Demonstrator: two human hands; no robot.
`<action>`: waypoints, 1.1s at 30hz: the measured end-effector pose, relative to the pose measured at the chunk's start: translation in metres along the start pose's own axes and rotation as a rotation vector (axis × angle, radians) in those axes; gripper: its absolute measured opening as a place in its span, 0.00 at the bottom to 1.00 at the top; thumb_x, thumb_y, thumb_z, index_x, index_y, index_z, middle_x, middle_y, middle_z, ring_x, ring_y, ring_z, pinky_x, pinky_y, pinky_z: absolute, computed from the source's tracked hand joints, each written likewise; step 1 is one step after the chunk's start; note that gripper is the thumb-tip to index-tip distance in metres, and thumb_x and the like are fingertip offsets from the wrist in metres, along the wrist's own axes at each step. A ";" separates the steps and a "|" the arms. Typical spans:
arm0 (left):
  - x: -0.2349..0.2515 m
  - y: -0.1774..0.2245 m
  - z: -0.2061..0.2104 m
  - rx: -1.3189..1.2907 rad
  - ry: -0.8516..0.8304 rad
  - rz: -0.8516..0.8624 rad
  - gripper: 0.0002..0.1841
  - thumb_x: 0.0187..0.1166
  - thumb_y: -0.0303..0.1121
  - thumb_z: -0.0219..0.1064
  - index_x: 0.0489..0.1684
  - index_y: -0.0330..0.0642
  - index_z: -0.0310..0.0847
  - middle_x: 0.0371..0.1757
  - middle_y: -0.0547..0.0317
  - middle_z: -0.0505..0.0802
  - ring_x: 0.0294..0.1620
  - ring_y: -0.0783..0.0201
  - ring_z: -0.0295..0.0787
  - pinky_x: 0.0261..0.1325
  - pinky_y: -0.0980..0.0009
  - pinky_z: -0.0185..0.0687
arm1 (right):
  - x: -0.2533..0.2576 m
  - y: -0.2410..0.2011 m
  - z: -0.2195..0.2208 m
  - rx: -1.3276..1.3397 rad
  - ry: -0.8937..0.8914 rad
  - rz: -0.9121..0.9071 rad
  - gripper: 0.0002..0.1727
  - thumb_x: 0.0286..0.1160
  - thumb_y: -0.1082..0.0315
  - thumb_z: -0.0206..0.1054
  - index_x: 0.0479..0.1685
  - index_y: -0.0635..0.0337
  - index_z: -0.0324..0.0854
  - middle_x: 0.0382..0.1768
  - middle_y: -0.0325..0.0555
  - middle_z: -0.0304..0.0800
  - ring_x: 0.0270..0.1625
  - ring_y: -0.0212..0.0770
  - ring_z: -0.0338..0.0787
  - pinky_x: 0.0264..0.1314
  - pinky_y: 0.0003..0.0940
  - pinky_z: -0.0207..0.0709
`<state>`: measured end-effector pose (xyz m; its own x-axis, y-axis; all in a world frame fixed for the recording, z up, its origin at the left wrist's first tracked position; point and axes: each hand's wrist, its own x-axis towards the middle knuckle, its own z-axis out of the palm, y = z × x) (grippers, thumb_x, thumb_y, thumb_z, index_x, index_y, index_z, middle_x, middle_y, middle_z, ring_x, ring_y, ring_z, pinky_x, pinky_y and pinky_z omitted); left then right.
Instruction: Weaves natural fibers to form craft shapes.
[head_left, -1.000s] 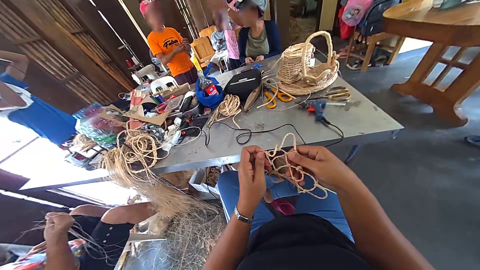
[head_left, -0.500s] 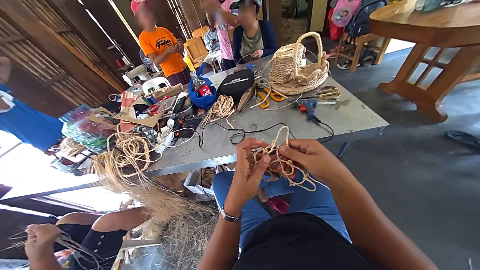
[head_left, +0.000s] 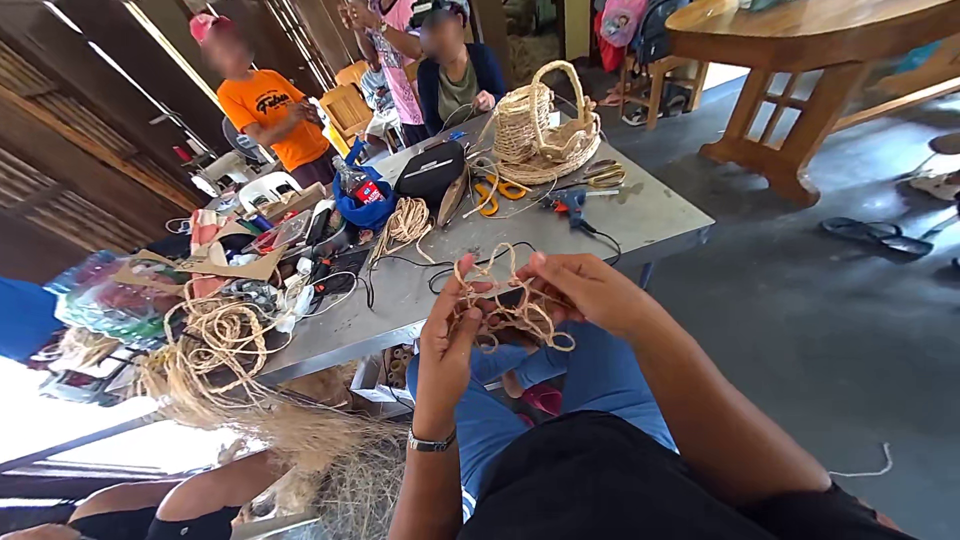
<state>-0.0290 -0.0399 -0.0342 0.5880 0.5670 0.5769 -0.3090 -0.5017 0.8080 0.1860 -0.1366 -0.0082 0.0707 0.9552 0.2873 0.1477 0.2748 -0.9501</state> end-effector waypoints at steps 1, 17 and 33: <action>0.001 0.000 -0.001 -0.008 0.012 0.006 0.28 0.89 0.26 0.54 0.90 0.47 0.62 0.66 0.51 0.88 0.54 0.58 0.90 0.60 0.60 0.89 | 0.000 -0.001 -0.003 0.025 0.000 0.005 0.27 0.96 0.50 0.44 0.56 0.58 0.87 0.29 0.34 0.89 0.18 0.21 0.73 0.19 0.15 0.65; -0.005 0.004 0.020 0.190 0.110 0.127 0.46 0.76 0.22 0.73 0.95 0.50 0.49 0.69 0.54 0.86 0.42 0.64 0.91 0.48 0.67 0.93 | -0.003 0.002 -0.020 -0.021 0.012 -0.040 0.17 0.92 0.58 0.56 0.56 0.60 0.86 0.33 0.40 0.91 0.28 0.30 0.86 0.29 0.24 0.81; -0.014 0.005 0.023 0.249 0.029 0.128 0.44 0.77 0.22 0.71 0.94 0.49 0.49 0.68 0.52 0.88 0.45 0.65 0.92 0.50 0.68 0.91 | 0.006 0.001 -0.009 0.223 -0.125 -0.001 0.09 0.83 0.63 0.68 0.43 0.59 0.88 0.29 0.36 0.92 0.17 0.19 0.76 0.16 0.13 0.66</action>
<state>-0.0214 -0.0654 -0.0405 0.5334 0.5053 0.6783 -0.1838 -0.7135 0.6761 0.1953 -0.1316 -0.0061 -0.0538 0.9574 0.2838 -0.0745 0.2796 -0.9572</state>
